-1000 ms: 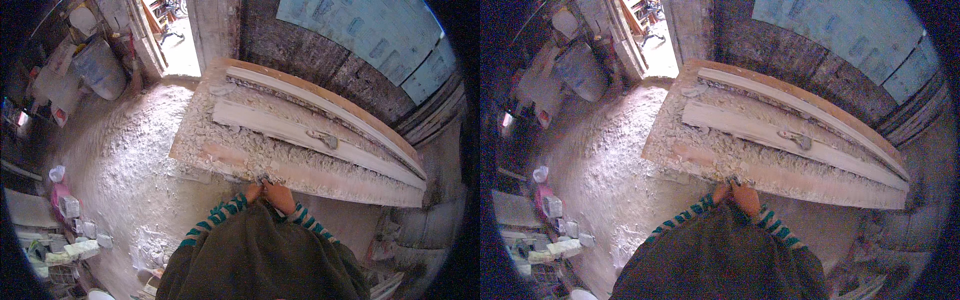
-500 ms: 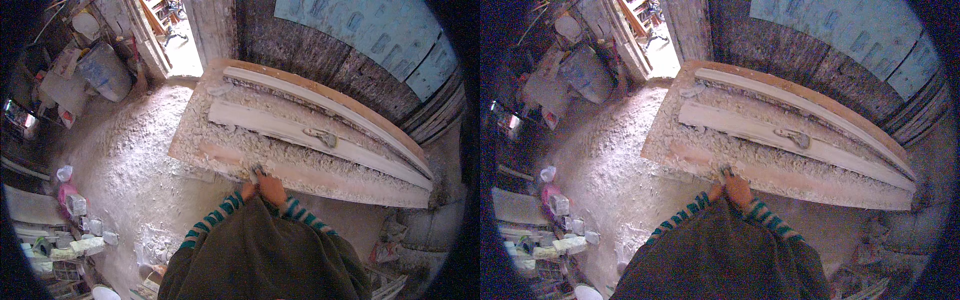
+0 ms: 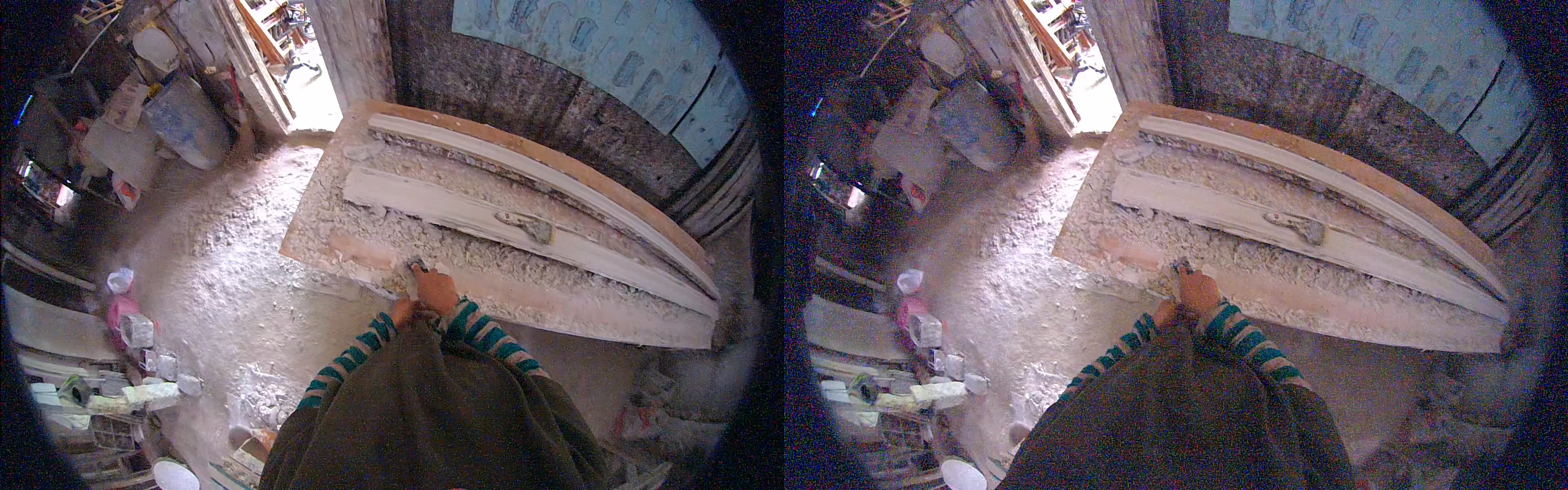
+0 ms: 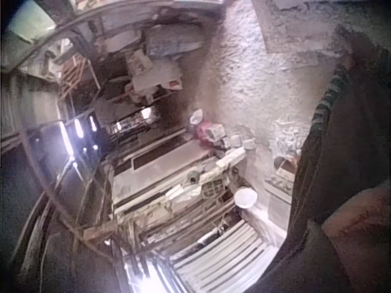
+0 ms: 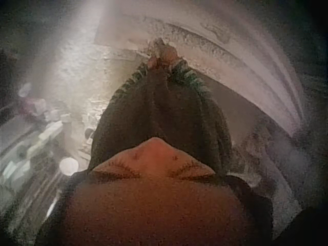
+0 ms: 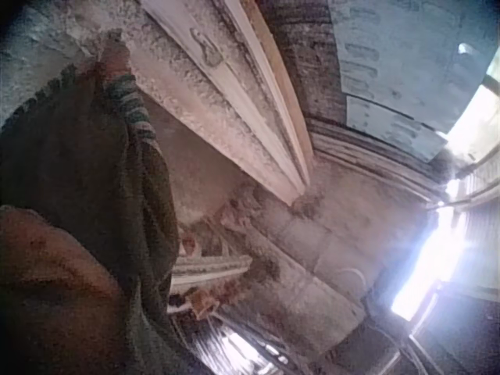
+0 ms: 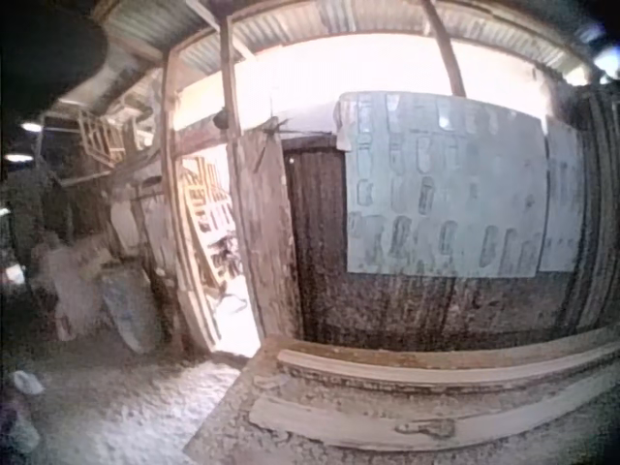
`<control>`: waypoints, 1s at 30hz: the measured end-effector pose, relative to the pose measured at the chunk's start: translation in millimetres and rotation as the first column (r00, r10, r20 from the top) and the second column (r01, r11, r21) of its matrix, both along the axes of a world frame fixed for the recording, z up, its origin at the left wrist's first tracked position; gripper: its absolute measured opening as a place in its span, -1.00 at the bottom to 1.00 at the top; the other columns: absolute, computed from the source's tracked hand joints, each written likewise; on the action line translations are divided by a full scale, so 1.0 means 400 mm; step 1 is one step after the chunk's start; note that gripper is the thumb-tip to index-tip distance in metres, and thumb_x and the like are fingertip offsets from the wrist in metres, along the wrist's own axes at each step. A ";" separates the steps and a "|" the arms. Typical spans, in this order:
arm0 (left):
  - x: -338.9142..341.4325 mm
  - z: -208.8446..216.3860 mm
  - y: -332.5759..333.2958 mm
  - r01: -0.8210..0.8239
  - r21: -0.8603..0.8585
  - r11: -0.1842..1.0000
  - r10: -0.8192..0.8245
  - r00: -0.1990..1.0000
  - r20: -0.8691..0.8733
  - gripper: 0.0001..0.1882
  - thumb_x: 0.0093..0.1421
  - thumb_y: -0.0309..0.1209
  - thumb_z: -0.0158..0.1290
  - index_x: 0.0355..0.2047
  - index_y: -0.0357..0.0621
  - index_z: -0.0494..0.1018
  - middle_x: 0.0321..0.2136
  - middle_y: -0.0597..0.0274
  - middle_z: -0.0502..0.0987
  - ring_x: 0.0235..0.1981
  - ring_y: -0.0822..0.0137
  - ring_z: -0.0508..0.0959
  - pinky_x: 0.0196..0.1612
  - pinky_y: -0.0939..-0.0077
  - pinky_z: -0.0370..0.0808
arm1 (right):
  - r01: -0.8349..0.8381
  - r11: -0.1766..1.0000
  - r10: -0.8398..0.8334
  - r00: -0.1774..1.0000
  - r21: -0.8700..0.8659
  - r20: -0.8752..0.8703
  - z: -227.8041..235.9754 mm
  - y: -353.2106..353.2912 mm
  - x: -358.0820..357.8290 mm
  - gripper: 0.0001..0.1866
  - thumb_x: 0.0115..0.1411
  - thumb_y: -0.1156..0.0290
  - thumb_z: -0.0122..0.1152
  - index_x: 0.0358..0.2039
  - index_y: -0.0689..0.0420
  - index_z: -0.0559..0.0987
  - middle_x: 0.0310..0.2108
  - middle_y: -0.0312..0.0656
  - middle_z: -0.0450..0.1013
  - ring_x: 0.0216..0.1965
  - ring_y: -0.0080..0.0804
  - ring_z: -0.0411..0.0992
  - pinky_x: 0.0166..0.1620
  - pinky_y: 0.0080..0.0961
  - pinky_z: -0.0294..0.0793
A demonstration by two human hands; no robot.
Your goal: The person scrapes plaster from a long wooden board using a metal scraper. They repeatedly remove chunks of plaster, occasionally pause to reposition the board, and continue scraping along its length.
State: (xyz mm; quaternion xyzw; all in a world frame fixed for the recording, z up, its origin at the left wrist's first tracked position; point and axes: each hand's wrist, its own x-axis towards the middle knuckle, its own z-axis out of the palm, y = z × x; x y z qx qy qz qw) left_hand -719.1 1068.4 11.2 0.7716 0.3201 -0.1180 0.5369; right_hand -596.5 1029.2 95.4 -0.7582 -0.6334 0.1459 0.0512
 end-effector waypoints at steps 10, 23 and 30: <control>-0.006 0.003 -0.041 -0.496 -0.672 0.549 0.617 0.784 -0.075 -0.65 0.18 -0.26 -0.15 -0.10 -0.22 0.35 -0.29 0.11 0.51 -0.34 0.26 0.54 -0.35 0.25 0.46 | -0.048 0.996 0.046 0.998 0.077 0.032 0.005 -0.031 -0.008 -0.58 0.08 0.34 -0.04 -0.01 0.08 0.34 -0.54 0.04 0.43 -0.50 -0.05 0.47 -0.52 -0.19 0.46; -0.027 -0.094 -0.019 -0.030 0.209 0.977 -0.020 0.972 0.233 -0.59 0.13 -0.14 -0.07 -0.24 -0.26 0.44 -0.36 0.00 0.53 -0.39 0.16 0.54 -0.36 0.32 0.47 | -0.198 0.980 0.198 0.979 0.001 -0.038 0.041 -0.021 0.015 -0.50 0.01 0.27 0.06 -0.01 0.14 0.32 -0.52 0.00 0.43 -0.48 -0.08 0.46 -0.51 -0.22 0.45; -0.022 -0.226 -0.019 -0.290 0.011 0.957 0.286 0.949 0.128 -0.56 0.12 -0.08 -0.12 -0.28 -0.24 0.46 -0.37 -0.17 0.50 -0.35 -0.05 0.50 -0.26 0.17 0.41 | -0.155 0.967 0.131 0.983 -0.203 -0.130 0.136 -0.124 0.004 -0.37 0.00 0.24 0.12 0.09 0.12 0.20 -0.46 0.02 0.41 -0.47 -0.07 0.44 -0.49 -0.22 0.44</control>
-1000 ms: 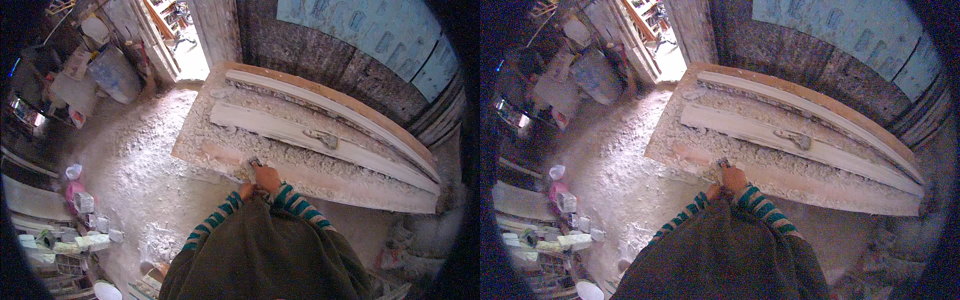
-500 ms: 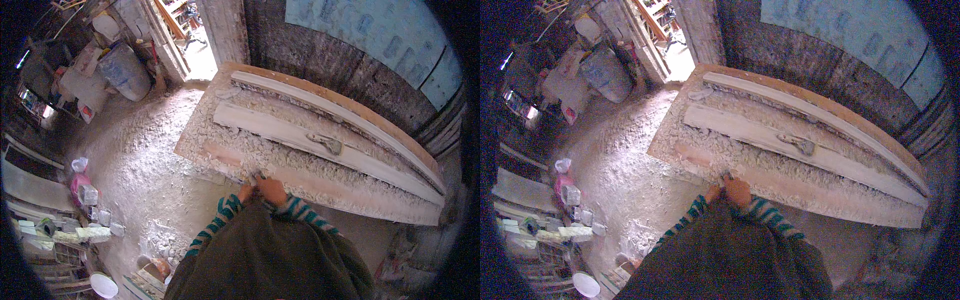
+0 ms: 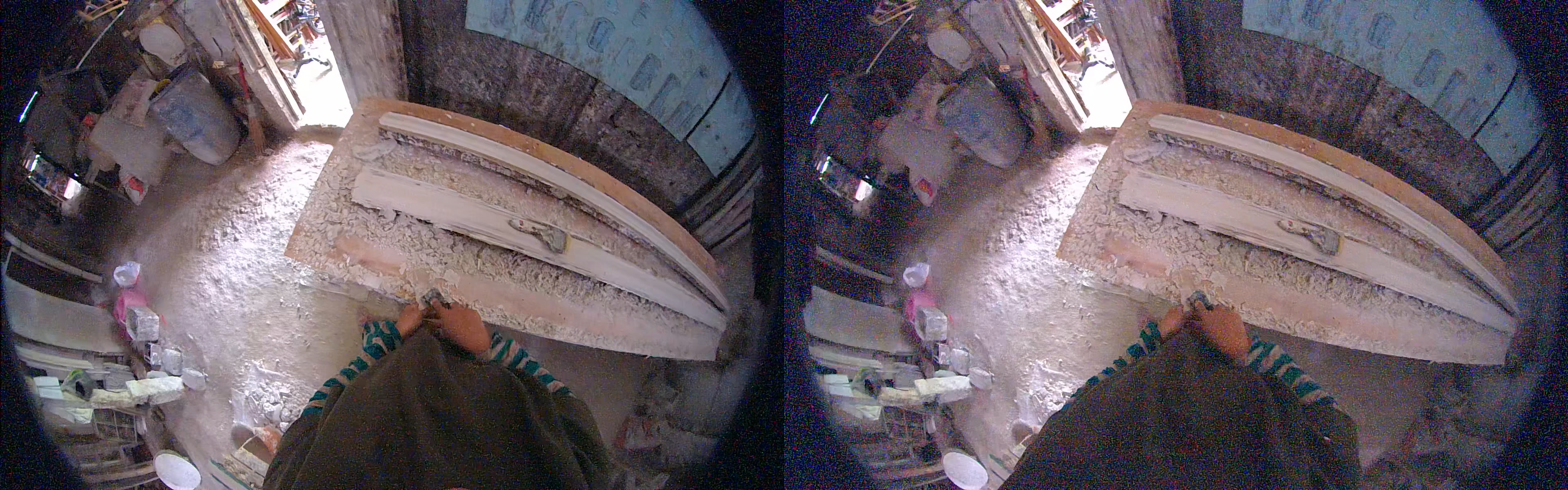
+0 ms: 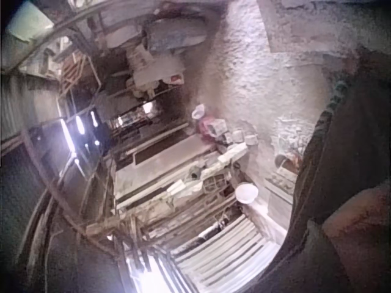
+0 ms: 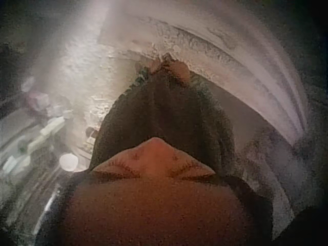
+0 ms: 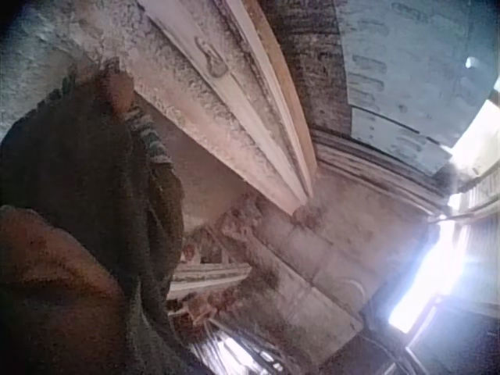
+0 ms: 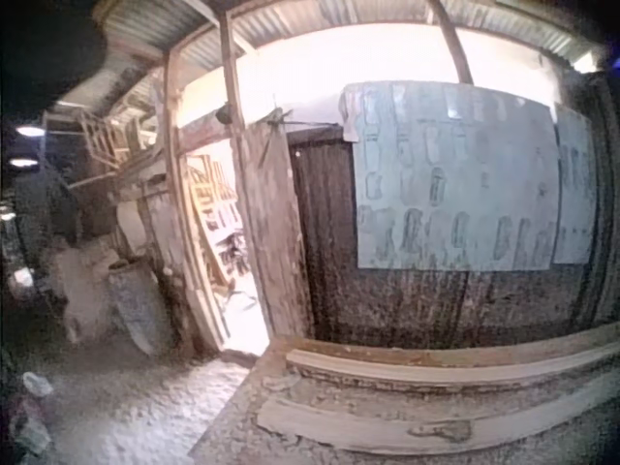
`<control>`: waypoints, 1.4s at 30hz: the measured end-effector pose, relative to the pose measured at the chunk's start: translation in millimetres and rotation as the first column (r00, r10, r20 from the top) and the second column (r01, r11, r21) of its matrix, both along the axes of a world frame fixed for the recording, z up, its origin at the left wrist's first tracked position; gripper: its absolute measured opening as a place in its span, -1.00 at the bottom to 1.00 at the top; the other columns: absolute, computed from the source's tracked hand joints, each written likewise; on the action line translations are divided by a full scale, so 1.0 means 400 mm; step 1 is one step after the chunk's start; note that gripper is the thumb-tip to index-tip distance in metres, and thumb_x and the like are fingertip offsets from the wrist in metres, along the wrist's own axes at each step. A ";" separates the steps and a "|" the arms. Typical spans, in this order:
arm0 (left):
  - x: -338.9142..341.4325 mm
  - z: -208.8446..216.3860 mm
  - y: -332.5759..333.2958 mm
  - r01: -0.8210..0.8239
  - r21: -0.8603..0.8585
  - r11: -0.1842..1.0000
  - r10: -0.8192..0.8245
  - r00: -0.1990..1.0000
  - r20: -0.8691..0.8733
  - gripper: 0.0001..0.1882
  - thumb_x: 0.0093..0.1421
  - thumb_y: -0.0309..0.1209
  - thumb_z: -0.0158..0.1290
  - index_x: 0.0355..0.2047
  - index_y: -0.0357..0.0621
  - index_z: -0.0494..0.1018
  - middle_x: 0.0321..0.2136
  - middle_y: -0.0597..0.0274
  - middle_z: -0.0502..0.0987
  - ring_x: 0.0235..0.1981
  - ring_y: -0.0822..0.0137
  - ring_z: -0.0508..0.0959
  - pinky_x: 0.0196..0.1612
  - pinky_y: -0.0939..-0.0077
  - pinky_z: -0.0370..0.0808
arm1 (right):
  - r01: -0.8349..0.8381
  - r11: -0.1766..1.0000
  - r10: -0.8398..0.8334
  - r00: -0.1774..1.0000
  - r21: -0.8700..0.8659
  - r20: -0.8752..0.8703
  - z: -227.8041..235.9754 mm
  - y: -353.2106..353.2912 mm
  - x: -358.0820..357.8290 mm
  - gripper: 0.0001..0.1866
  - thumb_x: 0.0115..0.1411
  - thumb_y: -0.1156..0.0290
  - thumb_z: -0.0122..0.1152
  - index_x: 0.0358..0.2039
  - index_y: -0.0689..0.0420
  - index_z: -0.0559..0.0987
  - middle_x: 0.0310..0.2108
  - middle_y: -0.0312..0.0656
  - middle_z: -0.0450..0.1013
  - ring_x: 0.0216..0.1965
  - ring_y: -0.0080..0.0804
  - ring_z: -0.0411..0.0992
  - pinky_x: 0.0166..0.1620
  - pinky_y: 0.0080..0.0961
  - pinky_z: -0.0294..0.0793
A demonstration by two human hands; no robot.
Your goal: The person scrapes plaster from a long wooden board using a metal scraper. They repeatedly remove chunks of plaster, occasionally pause to reposition the board, and continue scraping along its length.
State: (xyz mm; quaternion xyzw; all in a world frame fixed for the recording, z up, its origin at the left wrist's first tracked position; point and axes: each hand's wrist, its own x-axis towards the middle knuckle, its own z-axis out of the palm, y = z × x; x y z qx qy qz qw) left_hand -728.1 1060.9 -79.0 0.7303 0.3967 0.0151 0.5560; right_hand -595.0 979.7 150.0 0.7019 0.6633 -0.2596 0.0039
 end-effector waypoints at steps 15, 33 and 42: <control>-0.008 -0.123 -0.007 0.135 0.039 0.990 -0.140 0.976 0.164 -0.59 0.13 -0.07 -0.07 -0.33 -0.21 0.47 -0.57 -0.01 0.47 -0.55 0.10 0.45 -0.46 0.28 0.38 | 0.207 0.975 -0.207 0.978 0.076 -0.009 -0.082 -0.010 -0.015 -0.45 0.05 0.27 0.02 0.08 0.11 0.25 -0.35 0.16 0.40 -0.52 0.02 0.45 -0.52 -0.12 0.43; -0.012 0.066 -0.005 -0.051 -0.359 0.932 0.165 0.941 0.295 -0.70 0.20 -0.30 -0.13 -0.15 -0.25 0.34 -0.26 0.15 0.51 -0.25 0.32 0.50 -0.21 0.37 0.43 | 0.169 0.986 -0.166 0.974 0.004 -0.157 -0.066 0.106 0.087 -0.49 0.12 0.27 -0.06 0.10 0.08 0.22 -0.35 0.09 0.45 -0.31 0.01 0.45 -0.26 -0.13 0.44; 0.027 0.277 -0.056 -0.168 -0.682 0.712 0.427 0.875 0.230 -0.66 0.15 -0.25 0.03 -0.10 -0.09 0.35 -0.20 0.37 0.45 -0.26 0.45 0.46 -0.24 0.54 0.42 | 0.593 0.779 -0.432 0.269 -0.206 -0.861 -0.061 -0.028 0.120 -0.16 0.03 0.33 0.22 0.23 0.06 -0.06 -0.33 -0.14 0.46 -0.38 -0.40 0.44 -0.31 -0.51 0.43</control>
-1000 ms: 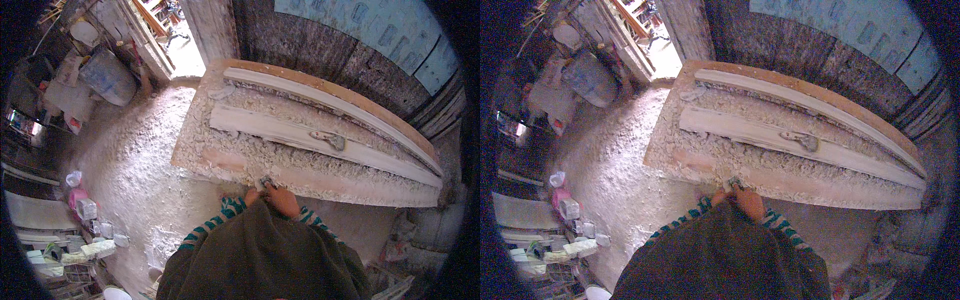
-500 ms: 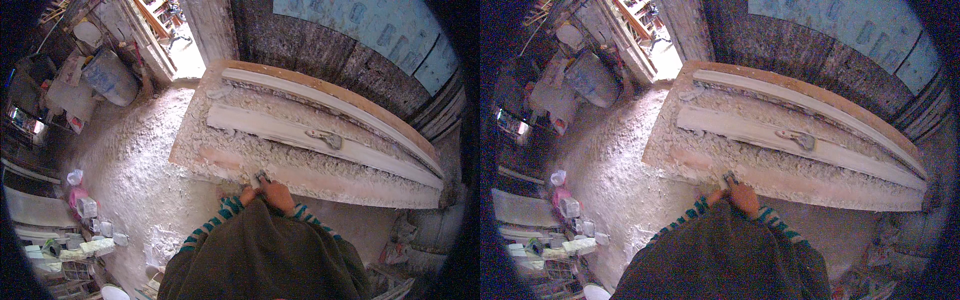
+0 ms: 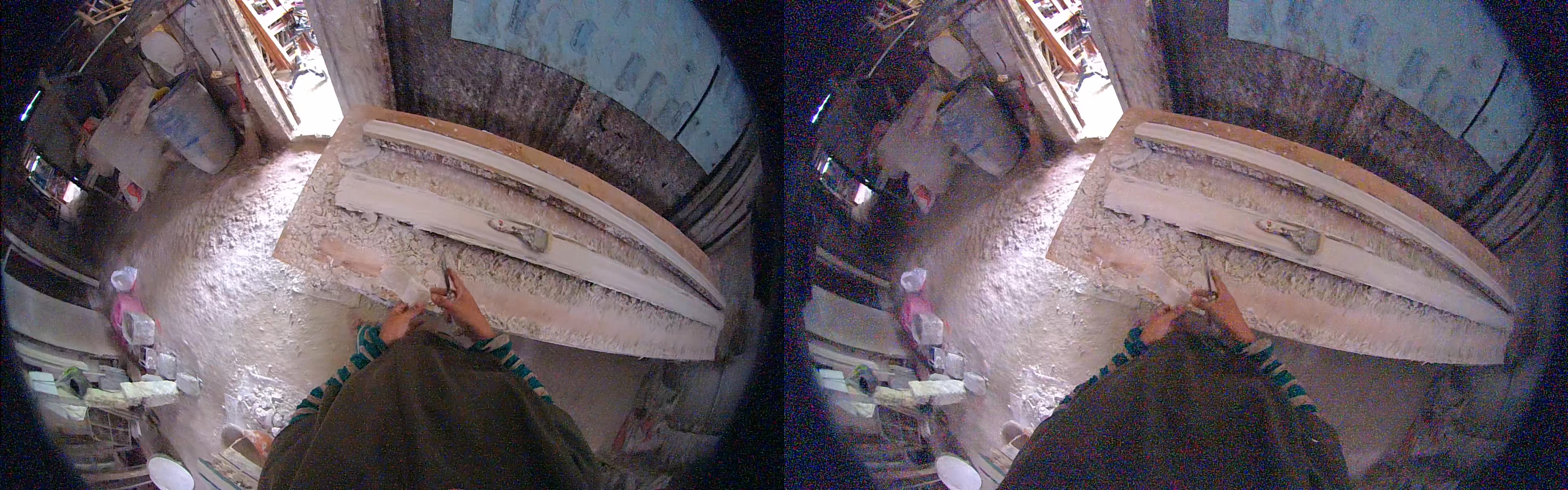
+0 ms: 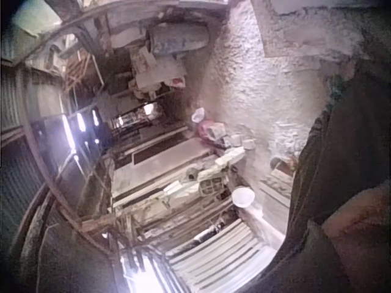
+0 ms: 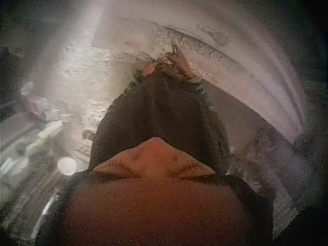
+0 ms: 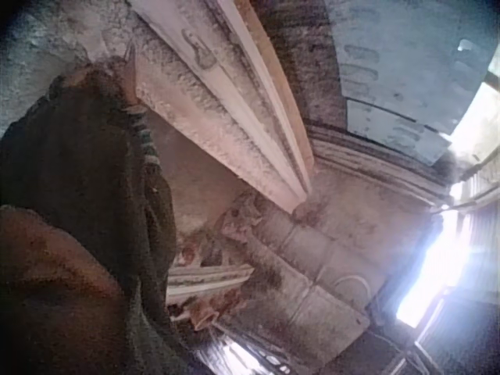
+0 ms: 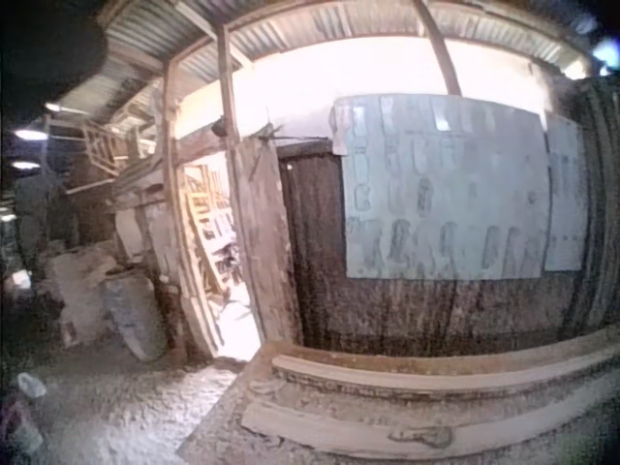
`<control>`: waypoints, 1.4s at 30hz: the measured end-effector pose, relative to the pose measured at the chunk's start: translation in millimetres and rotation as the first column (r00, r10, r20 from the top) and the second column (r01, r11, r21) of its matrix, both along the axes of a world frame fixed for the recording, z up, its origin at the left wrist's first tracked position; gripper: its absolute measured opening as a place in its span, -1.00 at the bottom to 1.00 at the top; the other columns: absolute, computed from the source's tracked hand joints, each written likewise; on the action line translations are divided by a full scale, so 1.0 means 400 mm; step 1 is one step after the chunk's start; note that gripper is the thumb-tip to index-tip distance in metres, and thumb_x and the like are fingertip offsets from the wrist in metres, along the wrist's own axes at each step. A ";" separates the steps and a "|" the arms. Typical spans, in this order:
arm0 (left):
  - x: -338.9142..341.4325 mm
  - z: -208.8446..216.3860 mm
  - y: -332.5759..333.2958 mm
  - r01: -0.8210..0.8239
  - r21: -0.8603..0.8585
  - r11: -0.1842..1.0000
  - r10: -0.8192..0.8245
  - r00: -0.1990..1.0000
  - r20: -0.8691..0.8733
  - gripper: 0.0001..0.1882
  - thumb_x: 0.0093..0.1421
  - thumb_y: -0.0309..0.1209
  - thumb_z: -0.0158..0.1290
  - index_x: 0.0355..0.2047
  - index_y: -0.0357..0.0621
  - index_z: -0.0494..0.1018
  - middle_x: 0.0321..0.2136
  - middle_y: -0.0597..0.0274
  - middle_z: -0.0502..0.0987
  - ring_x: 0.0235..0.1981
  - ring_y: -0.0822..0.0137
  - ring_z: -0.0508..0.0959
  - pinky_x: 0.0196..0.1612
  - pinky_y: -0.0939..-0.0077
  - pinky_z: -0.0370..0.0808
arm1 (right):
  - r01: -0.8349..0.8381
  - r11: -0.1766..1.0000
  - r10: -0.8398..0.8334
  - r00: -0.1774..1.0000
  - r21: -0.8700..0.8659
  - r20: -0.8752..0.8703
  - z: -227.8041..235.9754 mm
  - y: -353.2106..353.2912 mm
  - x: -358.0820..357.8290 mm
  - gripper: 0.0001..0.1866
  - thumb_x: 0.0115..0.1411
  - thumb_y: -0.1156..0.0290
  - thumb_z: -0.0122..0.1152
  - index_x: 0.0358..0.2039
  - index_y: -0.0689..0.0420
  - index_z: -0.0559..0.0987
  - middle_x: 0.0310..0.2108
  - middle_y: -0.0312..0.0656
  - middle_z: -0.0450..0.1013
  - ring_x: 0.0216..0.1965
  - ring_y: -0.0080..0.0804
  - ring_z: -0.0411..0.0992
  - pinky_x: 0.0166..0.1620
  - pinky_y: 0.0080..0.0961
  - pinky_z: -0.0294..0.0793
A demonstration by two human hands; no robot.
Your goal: The person scrapes plaster from a long wooden board using a metal scraper. They repeatedly remove chunks of plaster, occasionally pause to reposition the board, and continue scraping along its length.
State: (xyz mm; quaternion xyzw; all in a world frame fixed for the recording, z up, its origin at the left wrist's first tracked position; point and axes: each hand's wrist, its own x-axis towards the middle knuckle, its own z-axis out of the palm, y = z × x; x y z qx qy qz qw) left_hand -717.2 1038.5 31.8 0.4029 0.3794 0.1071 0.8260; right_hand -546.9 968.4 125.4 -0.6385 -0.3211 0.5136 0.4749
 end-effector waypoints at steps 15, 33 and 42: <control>-0.118 0.149 0.022 -0.218 0.232 0.948 0.118 0.918 0.378 -0.49 0.21 -0.13 -0.18 0.03 -0.26 0.20 -0.12 0.13 0.41 -0.14 0.22 0.44 -0.10 0.33 0.40 | -0.079 0.983 0.096 0.991 0.163 -0.095 0.111 0.091 0.025 -0.13 -0.03 0.46 0.23 0.23 0.03 -0.04 -0.48 -0.27 0.35 -0.64 -0.62 0.27 -0.63 -0.67 0.26; -0.051 0.101 0.010 0.401 0.587 0.703 -0.400 0.906 -0.140 -0.68 0.24 -0.34 -0.20 -0.08 -0.29 0.30 -0.16 0.08 0.42 -0.17 0.25 0.46 -0.08 0.44 0.42 | -0.375 0.860 0.511 0.633 -0.347 0.581 0.015 -0.029 -0.075 -0.51 0.14 0.23 -0.05 0.04 0.16 0.19 -0.24 0.20 0.35 -0.23 0.15 0.37 -0.21 -0.08 0.38; 0.004 -0.120 -0.028 0.305 0.584 0.753 -0.330 0.942 -0.066 -0.67 0.10 -0.20 -0.02 -0.23 -0.16 0.47 -0.30 0.01 0.52 -0.26 0.08 0.51 -0.18 0.27 0.43 | -0.374 0.793 0.600 0.346 -0.481 0.721 0.050 -0.087 -0.070 -0.56 0.14 0.27 -0.09 0.07 -0.05 0.26 -0.35 0.00 0.39 -0.43 -0.03 0.44 -0.46 -0.17 0.44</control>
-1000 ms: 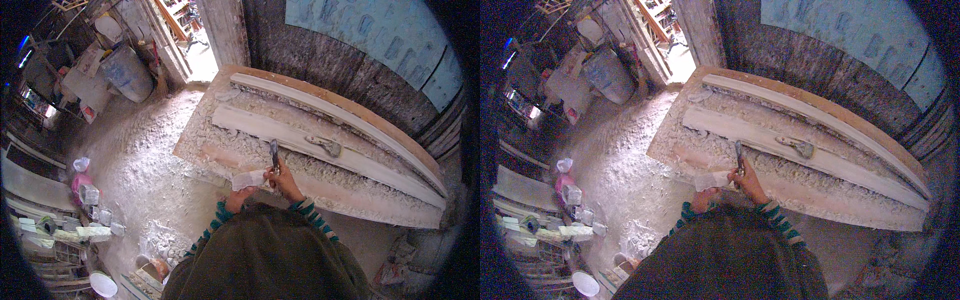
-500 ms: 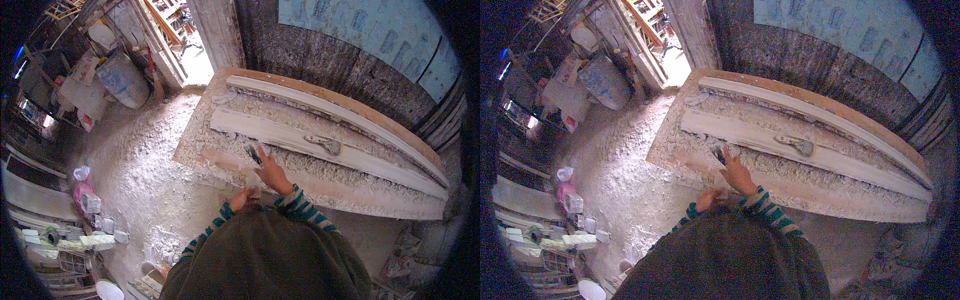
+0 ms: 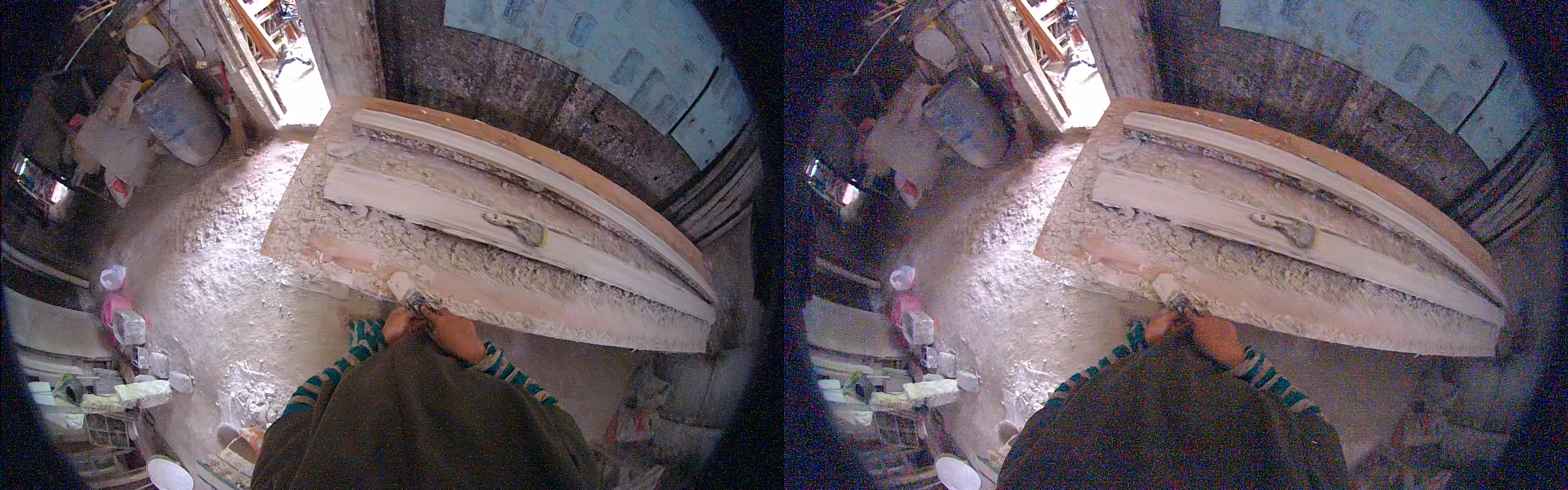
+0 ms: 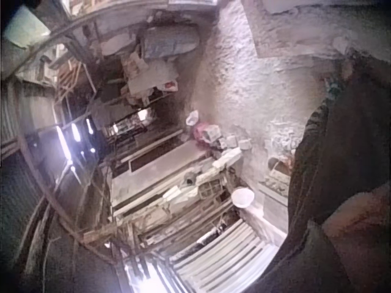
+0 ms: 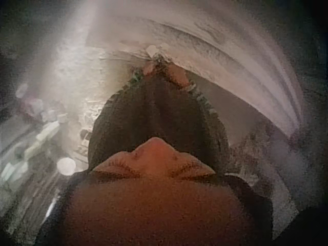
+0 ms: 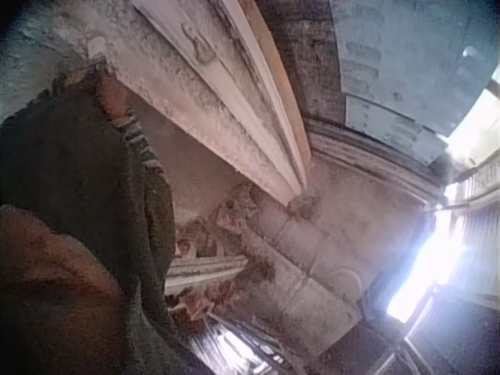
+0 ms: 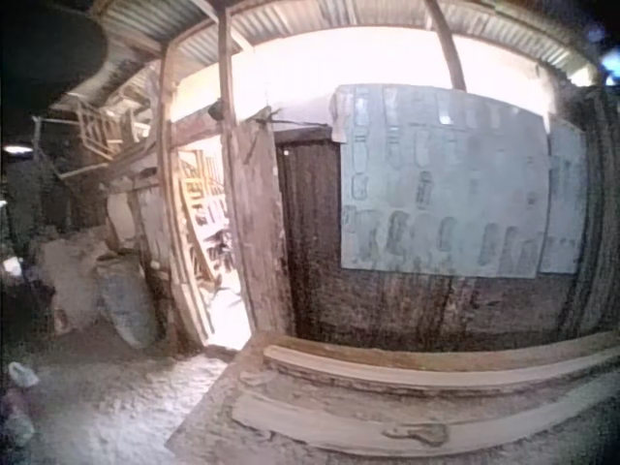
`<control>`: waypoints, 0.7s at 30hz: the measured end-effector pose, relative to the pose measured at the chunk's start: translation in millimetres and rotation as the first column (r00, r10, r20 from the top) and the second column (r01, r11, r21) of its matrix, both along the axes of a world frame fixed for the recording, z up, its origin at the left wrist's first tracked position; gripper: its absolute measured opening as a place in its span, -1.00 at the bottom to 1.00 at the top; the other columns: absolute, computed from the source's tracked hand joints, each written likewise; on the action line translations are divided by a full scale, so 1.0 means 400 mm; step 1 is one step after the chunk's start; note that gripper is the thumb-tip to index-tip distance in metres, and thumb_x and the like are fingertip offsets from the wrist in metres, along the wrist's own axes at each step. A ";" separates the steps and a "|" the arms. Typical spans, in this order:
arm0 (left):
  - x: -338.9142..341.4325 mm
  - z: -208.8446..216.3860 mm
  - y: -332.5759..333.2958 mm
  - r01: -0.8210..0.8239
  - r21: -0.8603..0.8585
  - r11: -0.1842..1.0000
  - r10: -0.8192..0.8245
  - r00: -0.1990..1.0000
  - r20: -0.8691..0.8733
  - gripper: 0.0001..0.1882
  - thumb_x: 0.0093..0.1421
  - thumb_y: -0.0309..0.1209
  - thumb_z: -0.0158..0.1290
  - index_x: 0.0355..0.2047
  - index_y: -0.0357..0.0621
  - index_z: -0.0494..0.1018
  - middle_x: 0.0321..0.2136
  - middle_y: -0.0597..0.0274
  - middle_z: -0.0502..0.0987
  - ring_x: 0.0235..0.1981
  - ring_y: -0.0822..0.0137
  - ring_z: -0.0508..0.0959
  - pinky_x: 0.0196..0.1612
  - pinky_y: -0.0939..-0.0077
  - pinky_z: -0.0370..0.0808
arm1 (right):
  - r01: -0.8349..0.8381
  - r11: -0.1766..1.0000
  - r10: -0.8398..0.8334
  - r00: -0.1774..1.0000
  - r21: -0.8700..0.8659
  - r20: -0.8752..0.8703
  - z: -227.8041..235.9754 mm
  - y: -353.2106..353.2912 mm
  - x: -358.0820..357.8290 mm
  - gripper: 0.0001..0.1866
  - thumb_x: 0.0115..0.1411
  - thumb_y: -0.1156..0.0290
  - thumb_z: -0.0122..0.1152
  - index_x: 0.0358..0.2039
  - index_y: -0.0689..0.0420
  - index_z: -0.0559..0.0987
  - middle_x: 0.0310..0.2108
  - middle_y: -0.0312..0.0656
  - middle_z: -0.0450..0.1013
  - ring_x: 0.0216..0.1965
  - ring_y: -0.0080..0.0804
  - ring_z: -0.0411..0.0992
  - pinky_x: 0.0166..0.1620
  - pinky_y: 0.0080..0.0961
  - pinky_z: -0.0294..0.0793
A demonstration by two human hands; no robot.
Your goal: The person scrapes plaster from a long wooden board using a metal scraper. They repeatedly remove chunks of plaster, occasionally pause to reposition the board, and continue scraping along its length.
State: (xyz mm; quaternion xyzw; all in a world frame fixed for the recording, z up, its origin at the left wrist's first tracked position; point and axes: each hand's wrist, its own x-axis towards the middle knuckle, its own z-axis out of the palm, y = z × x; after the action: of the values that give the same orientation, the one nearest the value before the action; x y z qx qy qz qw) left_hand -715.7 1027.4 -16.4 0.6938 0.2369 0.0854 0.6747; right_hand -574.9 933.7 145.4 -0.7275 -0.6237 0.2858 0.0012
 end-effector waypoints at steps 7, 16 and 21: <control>0.005 -0.186 0.001 0.132 0.576 0.807 0.058 0.952 -0.300 -0.77 0.03 -0.28 0.06 -0.49 -0.22 0.48 -0.53 -0.03 0.50 -0.50 0.02 0.51 -0.44 0.26 0.45 | -0.040 0.984 0.031 0.998 0.172 0.053 -0.045 0.026 -0.026 -0.55 0.10 0.31 -0.06 0.05 0.01 0.28 -0.35 0.05 0.38 -0.53 -0.06 0.44 -0.55 -0.23 0.43; 0.040 -0.101 -0.031 -0.458 -0.653 0.603 0.475 0.864 -0.167 -0.82 0.03 -0.43 -0.03 -0.43 -0.31 0.46 -0.50 -0.02 0.51 -0.51 0.14 0.54 -0.43 0.32 0.50 | -0.045 0.993 0.038 0.997 0.111 0.065 0.000 0.003 -0.025 -0.58 0.11 0.31 -0.08 0.00 0.13 0.31 -0.49 0.08 0.40 -0.53 -0.10 0.46 -0.57 -0.20 0.45; 0.027 -0.136 -0.003 -0.111 0.393 0.913 0.187 0.969 -0.159 -0.78 0.07 -0.39 -0.08 -0.41 -0.31 0.46 -0.46 -0.02 0.52 -0.46 0.14 0.54 -0.38 0.34 0.50 | -0.066 0.960 0.041 0.994 0.273 0.099 -0.086 0.073 -0.032 -0.59 0.10 0.34 -0.09 -0.02 0.15 0.32 -0.43 0.11 0.41 -0.52 -0.06 0.46 -0.53 -0.20 0.46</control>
State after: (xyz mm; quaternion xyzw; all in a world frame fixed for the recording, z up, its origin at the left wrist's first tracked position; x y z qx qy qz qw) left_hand -704.9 1026.2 -70.7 0.7963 0.3325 0.1135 0.4924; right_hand -587.9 963.1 111.0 -0.7156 -0.6762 0.1621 0.0659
